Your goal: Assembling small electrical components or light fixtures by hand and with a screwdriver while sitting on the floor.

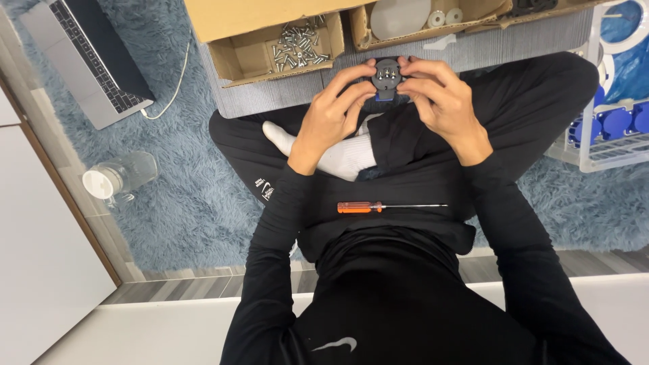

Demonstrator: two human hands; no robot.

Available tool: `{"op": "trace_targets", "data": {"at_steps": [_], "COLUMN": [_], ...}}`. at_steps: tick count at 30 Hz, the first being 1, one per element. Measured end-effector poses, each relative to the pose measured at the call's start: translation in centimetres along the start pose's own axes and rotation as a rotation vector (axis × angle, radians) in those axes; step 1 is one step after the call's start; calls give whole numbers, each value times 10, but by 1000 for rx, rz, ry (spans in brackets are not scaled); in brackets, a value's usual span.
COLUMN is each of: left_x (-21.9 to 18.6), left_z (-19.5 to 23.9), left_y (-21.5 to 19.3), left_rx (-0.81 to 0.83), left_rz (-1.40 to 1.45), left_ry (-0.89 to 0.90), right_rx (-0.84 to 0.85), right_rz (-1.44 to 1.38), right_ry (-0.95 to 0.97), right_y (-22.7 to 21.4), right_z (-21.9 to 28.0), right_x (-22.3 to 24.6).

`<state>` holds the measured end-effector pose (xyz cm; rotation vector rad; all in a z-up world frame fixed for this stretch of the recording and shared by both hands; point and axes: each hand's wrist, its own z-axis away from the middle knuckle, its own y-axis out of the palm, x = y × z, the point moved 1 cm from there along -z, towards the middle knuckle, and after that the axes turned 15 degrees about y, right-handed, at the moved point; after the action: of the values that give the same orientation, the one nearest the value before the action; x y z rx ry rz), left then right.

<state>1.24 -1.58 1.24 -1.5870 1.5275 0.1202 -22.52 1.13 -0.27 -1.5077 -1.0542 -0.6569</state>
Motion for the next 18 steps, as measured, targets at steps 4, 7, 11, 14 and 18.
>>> {"op": "trace_targets", "data": {"at_steps": [4,7,11,14,18], "left_x": [-3,-5,-11,-5,4], "left_z": [-5,-7,-13,-10,-5], "left_y": [-8,-13,-15,-7,7], "left_rx": [62,133,96,88,32], "left_rz": [-22,-46,57,146,141], "left_ry": [9,36,-18,-77,-117], "right_rx": [25,55,57,57,59], "right_rz": [0,11,91,93,99], "right_ry": [0,-21,-33,-33,-12], "right_y": [-3,-8,-12,-12,-12], "right_z": [0,-2,-2,-3,-3], "right_x": [1,8,15,18,22]}}
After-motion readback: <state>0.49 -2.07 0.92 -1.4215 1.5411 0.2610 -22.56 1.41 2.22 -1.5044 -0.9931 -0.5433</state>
